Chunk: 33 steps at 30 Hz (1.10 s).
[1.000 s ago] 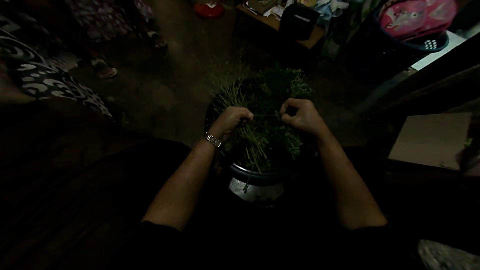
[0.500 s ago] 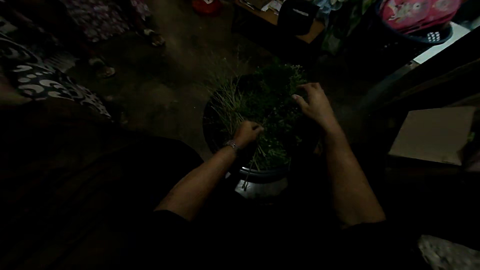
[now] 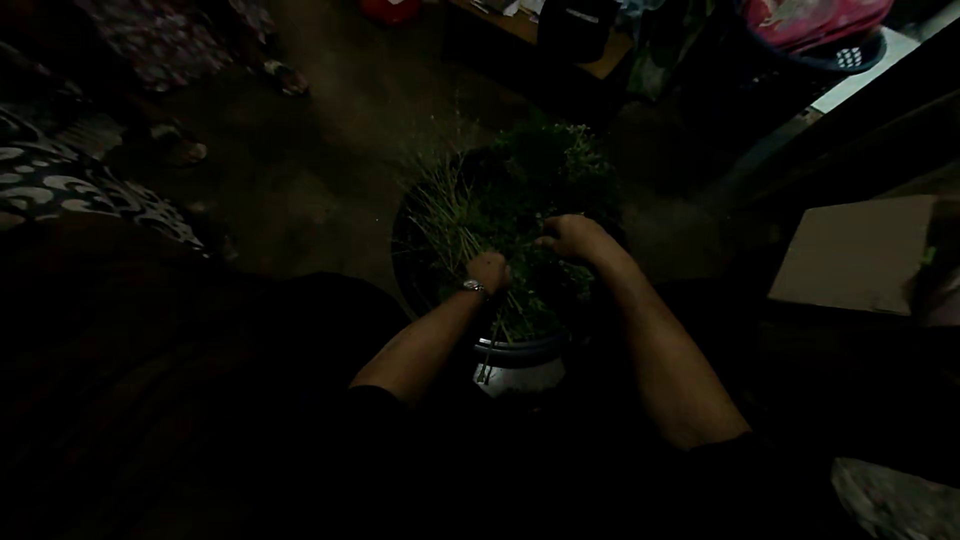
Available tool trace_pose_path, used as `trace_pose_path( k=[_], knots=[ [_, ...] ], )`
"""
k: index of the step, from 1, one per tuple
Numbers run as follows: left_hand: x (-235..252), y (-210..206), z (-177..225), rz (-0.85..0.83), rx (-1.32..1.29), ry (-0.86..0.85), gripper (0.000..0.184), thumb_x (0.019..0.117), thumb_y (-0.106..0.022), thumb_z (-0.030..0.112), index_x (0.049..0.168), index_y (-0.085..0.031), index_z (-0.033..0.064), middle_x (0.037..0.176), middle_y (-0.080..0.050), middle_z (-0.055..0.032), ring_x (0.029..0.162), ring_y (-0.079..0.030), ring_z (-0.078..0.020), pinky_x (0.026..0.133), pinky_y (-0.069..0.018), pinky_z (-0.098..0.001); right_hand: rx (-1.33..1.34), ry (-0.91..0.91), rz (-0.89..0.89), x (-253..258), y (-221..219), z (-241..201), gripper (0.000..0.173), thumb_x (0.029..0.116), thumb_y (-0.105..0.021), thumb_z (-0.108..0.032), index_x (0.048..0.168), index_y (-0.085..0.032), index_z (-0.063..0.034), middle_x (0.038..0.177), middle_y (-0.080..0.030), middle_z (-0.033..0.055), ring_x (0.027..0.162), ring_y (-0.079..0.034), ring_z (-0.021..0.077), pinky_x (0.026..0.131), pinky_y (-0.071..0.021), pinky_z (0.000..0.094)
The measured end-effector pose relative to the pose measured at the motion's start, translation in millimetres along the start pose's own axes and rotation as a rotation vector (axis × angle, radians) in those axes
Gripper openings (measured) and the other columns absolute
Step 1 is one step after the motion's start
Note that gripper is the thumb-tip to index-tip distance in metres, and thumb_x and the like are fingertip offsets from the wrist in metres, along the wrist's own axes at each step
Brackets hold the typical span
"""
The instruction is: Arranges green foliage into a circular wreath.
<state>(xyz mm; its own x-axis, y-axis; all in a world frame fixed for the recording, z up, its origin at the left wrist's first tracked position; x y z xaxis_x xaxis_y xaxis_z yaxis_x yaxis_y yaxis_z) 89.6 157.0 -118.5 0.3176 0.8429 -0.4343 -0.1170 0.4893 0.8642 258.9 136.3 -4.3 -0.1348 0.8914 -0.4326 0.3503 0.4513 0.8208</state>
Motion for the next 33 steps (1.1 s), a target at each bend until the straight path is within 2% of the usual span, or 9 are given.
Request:
trace_pose_path(
  k=[4, 8, 14, 19, 21, 23, 26, 30, 33],
  knots=[
    [7.3, -0.4, 17.4, -0.011, -0.074, 0.131, 0.042, 0.1074, -0.048, 0.033, 0.114, -0.069, -0.0024, 0.125, -0.065, -0.0258, 0.117, -0.064, -0.0427, 0.093, -0.0514, -0.0632, 0.065, -0.055, 0.035, -2.2, 1.2, 5.8, 0.040, 0.1080, -0.052, -0.037, 0.132, -0.065, -0.0077, 0.125, -0.068, 0.0207, 0.119, -0.064, 0.0406, 0.100, -0.0481, 0.0645],
    [10.9, -12.8, 17.7, -0.062, -0.124, 0.160, 0.038, 0.1067, -0.047, 0.029, 0.119, -0.068, -0.0003, 0.127, -0.066, -0.0231, 0.122, -0.062, -0.0398, 0.098, -0.0493, -0.0609, 0.090, -0.165, 0.035, 4.4, -5.1, 15.9, 0.041, 0.1103, -0.046, -0.034, 0.132, -0.065, -0.0043, 0.128, -0.066, 0.0230, 0.122, -0.062, 0.0415, 0.101, -0.0466, 0.0645],
    [-3.6, 3.3, 19.1, 0.075, -0.334, 0.162, 0.035, 0.1037, -0.054, 0.028, 0.116, -0.069, -0.0005, 0.119, -0.068, -0.0234, 0.115, -0.064, -0.0400, 0.096, -0.0498, -0.0613, 0.199, -0.254, 0.038, 24.9, -23.7, 16.1, 0.045, 0.1111, -0.042, -0.034, 0.125, -0.066, 0.0025, 0.127, -0.065, 0.0261, 0.121, -0.063, 0.0420, 0.101, -0.0477, 0.0628],
    [-29.1, 6.3, 35.0, 0.170, -0.297, 0.077, 0.035, 0.1052, -0.051, 0.027, 0.116, -0.070, 0.0004, 0.117, -0.070, -0.0205, 0.114, -0.066, -0.0364, 0.097, -0.0502, -0.0565, 0.460, -0.206, 0.032, 44.3, -55.3, 10.0, 0.058, 0.1103, -0.041, -0.045, 0.117, -0.066, 0.0067, 0.122, -0.065, 0.0284, 0.117, -0.063, 0.0416, 0.100, -0.0476, 0.0613],
    [-35.2, 8.6, 38.1, 0.165, -0.292, 0.059, 0.035, 0.1058, -0.050, 0.026, 0.119, -0.068, 0.0003, 0.122, -0.068, -0.0208, 0.117, -0.064, -0.0358, 0.100, -0.0493, -0.0553, 0.521, -0.166, 0.100, 47.4, -61.0, 4.4, 0.051, 0.1108, -0.044, -0.038, 0.116, -0.066, 0.0078, 0.119, -0.065, 0.0289, 0.114, -0.064, 0.0412, 0.098, -0.0488, 0.0594],
    [-38.2, 13.2, 37.6, 0.170, -0.355, 0.036, 0.036, 0.1054, -0.053, 0.028, 0.121, -0.068, -0.0001, 0.124, -0.066, -0.0203, 0.117, -0.064, -0.0344, 0.101, -0.0491, -0.0536, 0.572, -0.176, 0.158, 48.2, -61.3, 1.4, 0.042, 0.1115, -0.044, -0.028, 0.121, -0.064, 0.0072, 0.122, -0.065, 0.0284, 0.117, -0.063, 0.0405, 0.101, -0.0487, 0.0568],
    [-40.2, 26.5, 32.4, 0.335, -0.524, 0.004, 0.032, 0.1023, -0.060, 0.025, 0.116, -0.068, -0.0028, 0.119, -0.065, -0.0221, 0.109, -0.064, -0.0337, 0.096, -0.0516, -0.0505, 0.684, -0.161, 0.212, 48.9, -58.4, 3.3, 0.039, 0.1122, -0.042, -0.025, 0.128, -0.063, 0.0045, 0.125, -0.065, 0.0269, 0.118, -0.063, 0.0394, 0.102, -0.0481, 0.0563],
    [-34.6, 47.9, 20.4, 0.545, -0.545, -0.157, 0.033, 0.1061, -0.050, 0.011, 0.135, -0.060, -0.0007, 0.140, -0.053, -0.0242, 0.124, -0.058, -0.0354, 0.104, -0.0490, -0.0478, 0.714, -0.077, 0.239, 42.0, -48.3, -1.2, 0.039, 0.1128, -0.039, -0.023, 0.128, -0.063, 0.0031, 0.125, -0.065, 0.0251, 0.117, -0.063, 0.0377, 0.100, -0.0484, 0.0556],
    [-29.5, 52.9, 15.7, 0.585, -0.409, -0.239, 0.030, 0.1056, -0.055, 0.015, 0.130, -0.066, 0.0013, 0.132, -0.058, -0.0244, 0.119, -0.061, -0.0366, 0.102, -0.0507, -0.0495, 0.650, -0.012, 0.252, 33.0, -41.4, -9.5, 0.038, 0.1125, -0.041, -0.022, 0.127, -0.064, 0.0040, 0.125, -0.065, 0.0261, 0.118, -0.063, 0.0387, 0.102, -0.0483, 0.0557]
  ],
)
Point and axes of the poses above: each hand's wrist, its own x-axis towards the middle knuckle, its own y-axis out of the back of the hand, z = x × y, the point moved 2 cm from there along x, towards the middle knuckle
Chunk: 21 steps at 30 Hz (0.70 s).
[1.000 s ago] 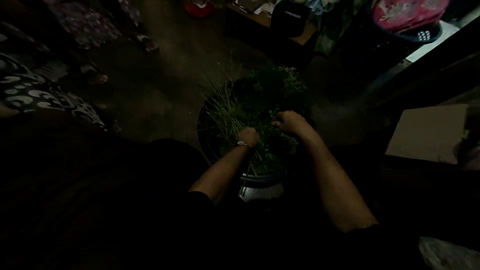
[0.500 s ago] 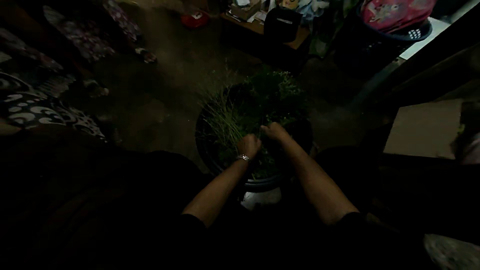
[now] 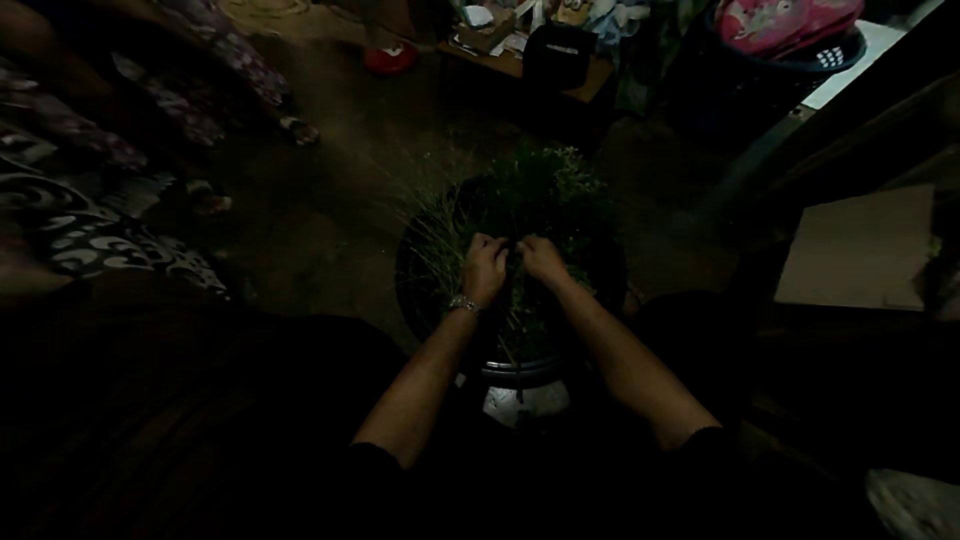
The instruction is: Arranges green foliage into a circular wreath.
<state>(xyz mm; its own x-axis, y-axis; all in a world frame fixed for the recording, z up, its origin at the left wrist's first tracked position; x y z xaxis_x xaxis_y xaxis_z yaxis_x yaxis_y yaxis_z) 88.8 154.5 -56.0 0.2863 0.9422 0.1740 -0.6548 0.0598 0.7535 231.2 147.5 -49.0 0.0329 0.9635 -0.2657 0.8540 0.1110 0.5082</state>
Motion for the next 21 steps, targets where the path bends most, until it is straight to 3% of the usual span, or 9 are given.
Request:
trace_pose_path(
  k=[4, 11, 14, 17, 19, 21],
  knots=[
    [1.2, -0.7, -1.1, 0.089, 0.040, -0.160, 0.020, 0.0998, -0.062, 0.007, 0.115, -0.074, 0.0009, 0.108, -0.066, -0.0221, 0.096, -0.068, -0.0337, 0.088, -0.0565, -0.0479, -0.045, 0.031, -0.004, -5.4, -0.7, -8.9, 0.035, 0.1121, -0.042, -0.021, 0.124, -0.065, 0.0033, 0.121, -0.066, 0.0243, 0.116, -0.064, 0.0362, 0.101, -0.0487, 0.0532],
    [-0.8, 5.6, 6.0, 0.063, 0.095, -0.269, 0.020, 0.0995, -0.062, 0.005, 0.114, -0.072, -0.0045, 0.110, -0.067, -0.0249, 0.095, -0.070, -0.0382, 0.085, -0.0579, -0.0516, -0.025, 0.107, -0.005, -5.1, -0.6, -5.5, 0.035, 0.1117, -0.042, -0.020, 0.120, -0.066, 0.0049, 0.118, -0.067, 0.0242, 0.111, -0.065, 0.0353, 0.098, -0.0500, 0.0524],
    [-5.2, 11.4, 19.5, 0.026, 0.041, -0.083, 0.025, 0.1020, -0.058, 0.007, 0.122, -0.063, -0.0077, 0.117, -0.066, -0.0262, 0.102, -0.069, -0.0389, 0.091, -0.0561, -0.0526, -0.046, 0.121, 0.024, -11.7, -0.5, -12.3, 0.034, 0.1115, -0.043, -0.019, 0.119, -0.066, 0.0047, 0.117, -0.067, 0.0242, 0.113, -0.065, 0.0354, 0.100, -0.0492, 0.0525],
    [-10.7, 14.5, 30.4, 0.015, -0.163, 0.251, 0.026, 0.1057, -0.056, 0.019, 0.111, -0.063, -0.0046, 0.098, -0.066, -0.0220, 0.088, -0.066, -0.0340, 0.081, -0.0542, -0.0515, -0.029, 0.121, 0.061, -15.0, -0.3, -17.0, 0.035, 0.1114, -0.042, -0.018, 0.121, -0.065, 0.0053, 0.118, -0.067, 0.0249, 0.113, -0.065, 0.0359, 0.100, -0.0493, 0.0529],
    [-10.7, 13.1, 26.8, -0.034, -0.259, 0.345, 0.036, 0.1095, -0.050, 0.028, 0.115, -0.068, -0.0030, 0.102, -0.068, -0.0219, 0.094, -0.065, -0.0330, 0.087, -0.0514, -0.0518, -0.019, 0.133, 0.089, -14.2, -1.4, -16.0, 0.034, 0.1112, -0.043, -0.018, 0.121, -0.065, 0.0058, 0.116, -0.068, 0.0249, 0.111, -0.066, 0.0361, 0.099, -0.0506, 0.0523],
    [-9.2, 11.3, 21.6, -0.060, -0.358, 0.364, 0.039, 0.1104, -0.048, 0.030, 0.125, -0.067, -0.0012, 0.119, -0.068, -0.0223, 0.109, -0.065, -0.0332, 0.097, -0.0486, -0.0522, -0.018, 0.129, 0.088, -14.2, -1.8, -16.6, 0.033, 0.1110, -0.043, -0.017, 0.122, -0.065, 0.0060, 0.116, -0.068, 0.0253, 0.111, -0.066, 0.0364, 0.100, -0.0501, 0.0520]
  ],
)
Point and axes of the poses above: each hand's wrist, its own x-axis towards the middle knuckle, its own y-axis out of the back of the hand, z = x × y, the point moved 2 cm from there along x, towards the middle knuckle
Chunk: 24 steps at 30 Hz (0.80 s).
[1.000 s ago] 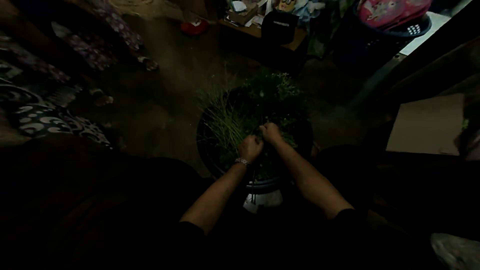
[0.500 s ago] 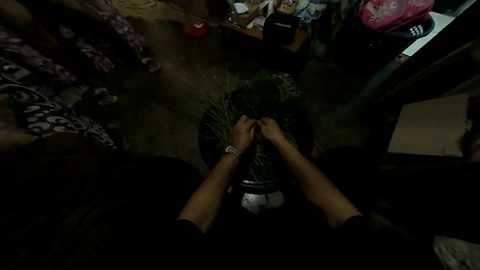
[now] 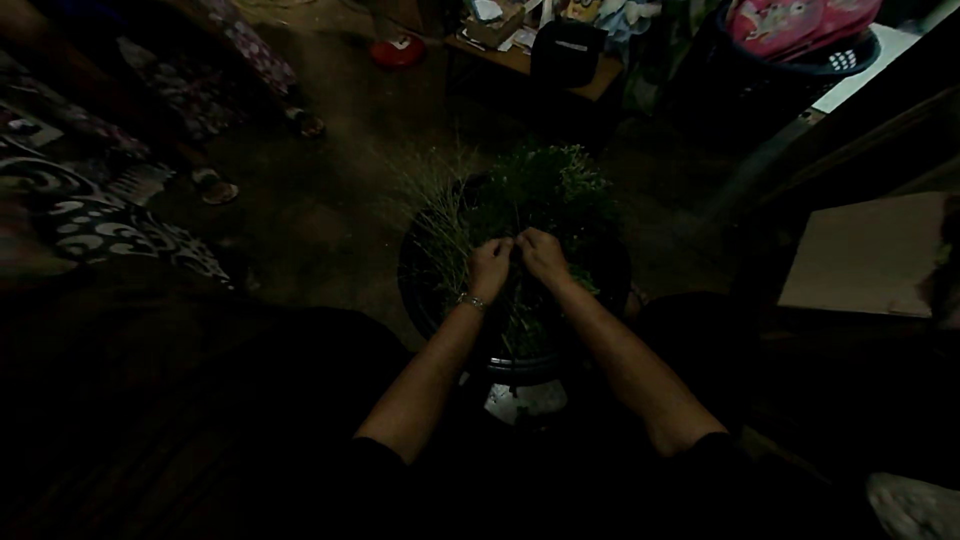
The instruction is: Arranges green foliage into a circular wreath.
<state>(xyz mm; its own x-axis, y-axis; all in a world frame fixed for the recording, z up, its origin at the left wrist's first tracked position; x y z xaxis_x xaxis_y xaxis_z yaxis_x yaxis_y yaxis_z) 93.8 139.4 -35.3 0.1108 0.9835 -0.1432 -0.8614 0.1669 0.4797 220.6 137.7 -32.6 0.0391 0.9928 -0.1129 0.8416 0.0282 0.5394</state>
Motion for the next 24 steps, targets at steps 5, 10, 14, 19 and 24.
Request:
trace_pose_path(
  k=[5, 10, 14, 19, 24],
  knots=[
    [5.3, -3.8, -9.4, 0.035, -0.435, 0.111, 0.031, 0.1055, -0.058, 0.029, 0.122, -0.067, 0.0036, 0.114, -0.068, -0.0106, 0.096, -0.063, -0.0167, 0.087, -0.0529, -0.0374, 0.082, -0.012, -0.035, -1.5, -6.0, 3.2, 0.036, 0.1116, -0.041, -0.020, 0.121, -0.066, 0.0045, 0.104, -0.069, 0.0221, 0.090, -0.070, 0.0306, 0.086, -0.0564, 0.0471],
    [-0.1, -7.3, -6.1, 0.056, -0.429, 0.082, 0.026, 0.1050, -0.060, 0.025, 0.109, -0.066, 0.0001, 0.089, -0.066, -0.0071, 0.071, -0.063, -0.0124, 0.067, -0.0567, -0.0310, 0.377, -0.199, 0.048, -7.0, -13.1, 0.0, 0.037, 0.1113, -0.038, -0.020, 0.110, -0.065, 0.0063, 0.084, -0.064, 0.0148, 0.067, -0.065, 0.0201, 0.067, -0.0589, 0.0382],
    [-4.5, -1.4, 0.9, 0.001, -0.254, 0.001, 0.034, 0.1039, -0.062, 0.029, 0.124, -0.064, 0.0006, 0.102, -0.068, -0.0122, 0.085, -0.063, -0.0165, 0.081, -0.0541, -0.0368, 0.467, -0.354, 0.100, 5.2, -0.6, 15.4, 0.035, 0.1111, -0.039, -0.021, 0.118, -0.063, 0.0048, 0.091, -0.062, 0.0146, 0.069, -0.061, 0.0202, 0.067, -0.0568, 0.0382],
    [-7.3, 10.4, 13.6, -0.118, -0.278, 0.007, 0.029, 0.1055, -0.059, 0.023, 0.124, -0.062, 0.0015, 0.094, -0.068, -0.0067, 0.068, -0.061, -0.0090, 0.064, -0.0536, -0.0245, 0.202, -0.272, -0.020, 12.4, 11.0, 22.9, 0.052, 0.1139, -0.033, -0.035, 0.134, -0.058, 0.0052, 0.121, -0.065, 0.0272, 0.106, -0.066, 0.0365, 0.096, -0.0518, 0.0536],
    [-8.7, 20.9, 19.1, -0.144, -0.223, -0.029, 0.026, 0.1038, -0.061, 0.019, 0.120, -0.065, -0.0006, 0.102, -0.070, -0.0093, 0.077, -0.066, -0.0105, 0.073, -0.0572, -0.0272, 0.589, -0.209, 0.097, 3.6, 28.8, 9.3, 0.067, 0.1108, -0.025, -0.054, 0.143, -0.051, -0.0012, 0.128, -0.060, 0.0168, 0.103, -0.063, 0.0243, 0.087, -0.0538, 0.0417]
  ],
)
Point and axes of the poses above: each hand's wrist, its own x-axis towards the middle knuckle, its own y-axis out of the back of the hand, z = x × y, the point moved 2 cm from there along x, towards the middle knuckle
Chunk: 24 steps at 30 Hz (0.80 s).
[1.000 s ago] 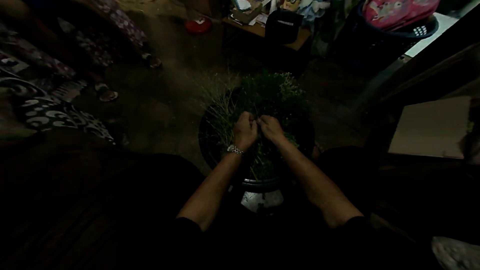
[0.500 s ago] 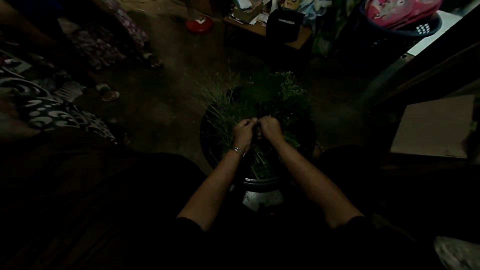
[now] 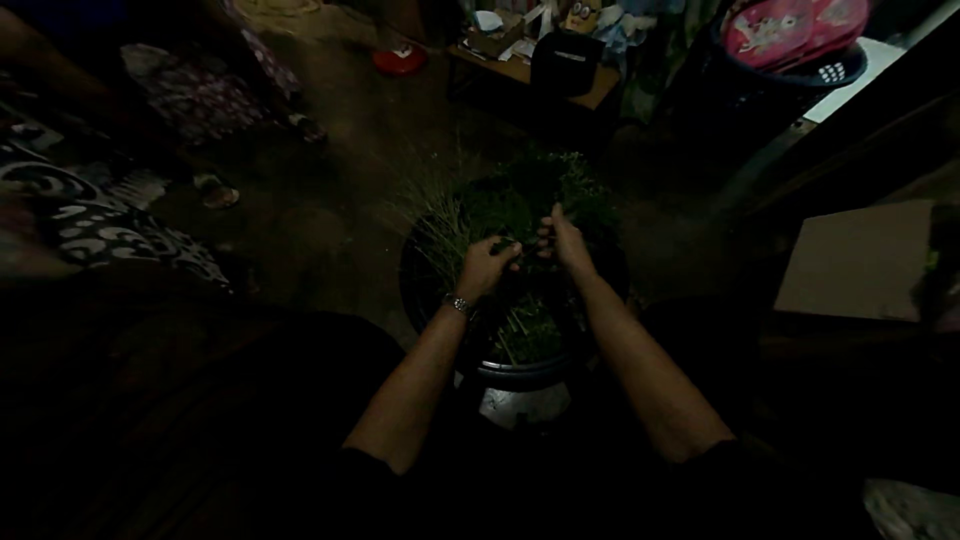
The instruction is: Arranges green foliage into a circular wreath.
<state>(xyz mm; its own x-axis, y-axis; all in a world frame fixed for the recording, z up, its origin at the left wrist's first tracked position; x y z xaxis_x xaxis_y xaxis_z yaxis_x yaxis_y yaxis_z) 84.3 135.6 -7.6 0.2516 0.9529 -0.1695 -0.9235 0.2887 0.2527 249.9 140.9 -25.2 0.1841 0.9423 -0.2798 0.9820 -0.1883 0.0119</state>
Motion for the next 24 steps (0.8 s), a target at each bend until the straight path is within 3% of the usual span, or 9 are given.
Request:
trace_pose_path(
  k=[2, 4, 6, 9, 12, 16, 21, 24],
  knots=[
    [2.2, 2.1, 1.2, -0.028, 0.085, -0.030, 0.023, 0.1025, -0.064, 0.018, 0.117, -0.067, -0.0005, 0.100, -0.070, -0.0086, 0.080, -0.066, -0.0101, 0.076, -0.0568, -0.0278, -0.025, 0.031, -0.116, -5.0, 1.5, -11.0, 0.061, 0.1088, -0.039, -0.053, 0.143, -0.053, -0.0039, 0.123, -0.061, 0.0132, 0.098, -0.063, 0.0200, 0.084, -0.0546, 0.0378],
    [2.4, 3.0, 2.5, -0.061, 0.123, -0.059, 0.021, 0.1014, -0.065, 0.014, 0.117, -0.068, -0.0011, 0.099, -0.069, -0.0088, 0.079, -0.065, -0.0091, 0.077, -0.0567, -0.0276, -0.139, 0.056, -0.234, -11.8, 2.0, -19.3, 0.053, 0.1036, -0.059, -0.043, 0.137, -0.056, -0.0023, 0.120, -0.066, 0.0171, 0.100, -0.066, 0.0232, 0.088, -0.0564, 0.0420],
    [-0.8, 4.2, 4.5, -0.074, 0.134, -0.078, 0.020, 0.1005, -0.066, 0.012, 0.115, -0.068, -0.0010, 0.093, -0.069, -0.0071, 0.075, -0.063, -0.0070, 0.074, -0.0552, -0.0255, -0.183, 0.106, -0.277, -19.8, -0.1, -24.2, 0.040, 0.1008, -0.067, -0.029, 0.128, -0.061, -0.0008, 0.107, -0.069, 0.0137, 0.085, -0.066, 0.0170, 0.078, -0.0567, 0.0347],
    [-8.9, 7.4, 18.3, -0.069, 0.143, -0.053, 0.019, 0.1011, -0.065, 0.013, 0.111, -0.067, -0.0032, 0.088, -0.068, -0.0034, 0.074, -0.062, -0.0043, 0.074, -0.0543, -0.0227, -0.179, 0.134, -0.272, -31.8, 0.4, -39.5, 0.025, 0.1009, -0.066, -0.014, 0.116, -0.062, 0.0059, 0.092, -0.067, 0.0110, 0.074, -0.065, 0.0110, 0.074, -0.0578, 0.0277],
    [-14.8, 10.0, 26.7, -0.079, 0.104, -0.064, 0.017, 0.1002, -0.065, 0.013, 0.105, -0.065, -0.0026, 0.085, -0.068, 0.0009, 0.074, -0.064, -0.0022, 0.074, -0.0552, -0.0213, -0.352, 0.187, -0.297, -44.8, 5.4, -55.9, 0.030, 0.1018, -0.066, -0.016, 0.121, -0.062, 0.0064, 0.096, -0.069, 0.0124, 0.077, -0.068, 0.0112, 0.076, -0.0587, 0.0277],
    [-28.9, 8.9, 48.1, -0.112, 0.051, -0.068, 0.013, 0.1006, -0.063, 0.008, 0.108, -0.065, -0.0020, 0.086, -0.069, 0.0025, 0.075, -0.065, -0.0023, 0.075, -0.0565, -0.0212, -0.456, 0.270, -0.351, -64.0, 13.6, -70.8, 0.033, 0.1026, -0.063, -0.017, 0.127, -0.061, 0.0043, 0.105, -0.068, 0.0140, 0.081, -0.068, 0.0125, 0.078, -0.0581, 0.0287],
    [-36.9, 17.8, 67.4, -0.185, 0.098, -0.101, 0.007, 0.1002, -0.063, 0.007, 0.099, -0.067, 0.0010, 0.081, -0.068, 0.0054, 0.073, -0.065, -0.0003, 0.073, -0.0558, -0.0190, -0.431, 0.294, -0.397, -75.2, 16.8, -78.1, 0.030, 0.1012, -0.065, -0.015, 0.124, -0.063, 0.0043, 0.098, -0.069, 0.0110, 0.075, -0.067, 0.0086, 0.074, -0.0578, 0.0254],
    [-36.9, 23.6, 71.8, -0.238, 0.076, -0.137, 0.007, 0.1001, -0.061, 0.004, 0.098, -0.068, 0.0021, 0.080, -0.067, 0.0069, 0.072, -0.064, 0.0002, 0.074, -0.0554, -0.0185, -0.450, 0.312, -0.367, -81.5, 15.8, -82.2, 0.028, 0.0999, -0.065, -0.013, 0.121, -0.063, 0.0049, 0.096, -0.068, 0.0120, 0.076, -0.066, 0.0110, 0.074, -0.0577, 0.0278]
  ],
)
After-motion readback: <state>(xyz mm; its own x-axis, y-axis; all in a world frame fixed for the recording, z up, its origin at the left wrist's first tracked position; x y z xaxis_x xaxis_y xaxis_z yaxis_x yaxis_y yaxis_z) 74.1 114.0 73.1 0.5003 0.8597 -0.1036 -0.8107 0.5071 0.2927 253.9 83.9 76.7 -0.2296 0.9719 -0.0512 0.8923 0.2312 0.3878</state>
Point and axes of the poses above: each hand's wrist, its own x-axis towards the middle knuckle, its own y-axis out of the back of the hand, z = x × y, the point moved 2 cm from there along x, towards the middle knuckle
